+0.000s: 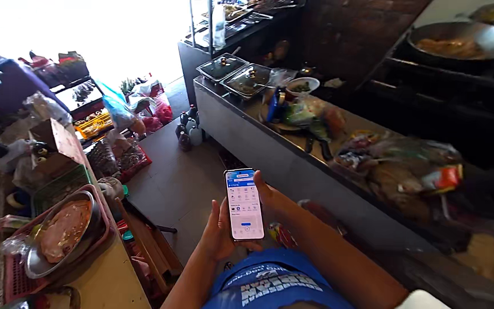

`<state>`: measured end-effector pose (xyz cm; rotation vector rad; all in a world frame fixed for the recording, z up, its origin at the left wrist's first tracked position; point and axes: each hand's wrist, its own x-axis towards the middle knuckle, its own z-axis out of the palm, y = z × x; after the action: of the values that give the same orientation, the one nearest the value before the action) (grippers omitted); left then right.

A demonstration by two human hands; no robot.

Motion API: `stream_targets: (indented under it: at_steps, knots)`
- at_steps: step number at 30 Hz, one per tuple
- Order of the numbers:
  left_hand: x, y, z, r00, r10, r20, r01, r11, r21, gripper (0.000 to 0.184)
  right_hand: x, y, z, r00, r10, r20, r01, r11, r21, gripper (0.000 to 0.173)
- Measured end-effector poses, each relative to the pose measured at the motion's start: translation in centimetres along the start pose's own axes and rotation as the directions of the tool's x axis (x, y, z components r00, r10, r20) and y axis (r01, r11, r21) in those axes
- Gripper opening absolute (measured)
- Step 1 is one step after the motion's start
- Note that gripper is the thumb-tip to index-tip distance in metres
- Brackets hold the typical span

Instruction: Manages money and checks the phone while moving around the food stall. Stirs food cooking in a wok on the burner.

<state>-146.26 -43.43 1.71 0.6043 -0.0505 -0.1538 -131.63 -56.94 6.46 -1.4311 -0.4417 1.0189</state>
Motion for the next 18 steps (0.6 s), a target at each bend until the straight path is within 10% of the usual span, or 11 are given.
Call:
stream_targets:
  at_steps: [6, 18]
  knots:
    - [3.1, -4.2, 2.2, 0.994, -0.089, 0.067, 0.086, 0.995, 0.041, 0.087, -6.8, 3.5, -4.8, 0.987, -0.140, -0.074, 0.151, 0.973, 0.175, 0.096]
    - [9.9, -15.9, 12.2, 0.947, -0.289, 0.143, 0.246, 0.934, 0.258, 0.091, -23.5, 5.7, -13.4, 0.793, -0.316, -0.520, 0.418, 0.904, 0.088, 0.051]
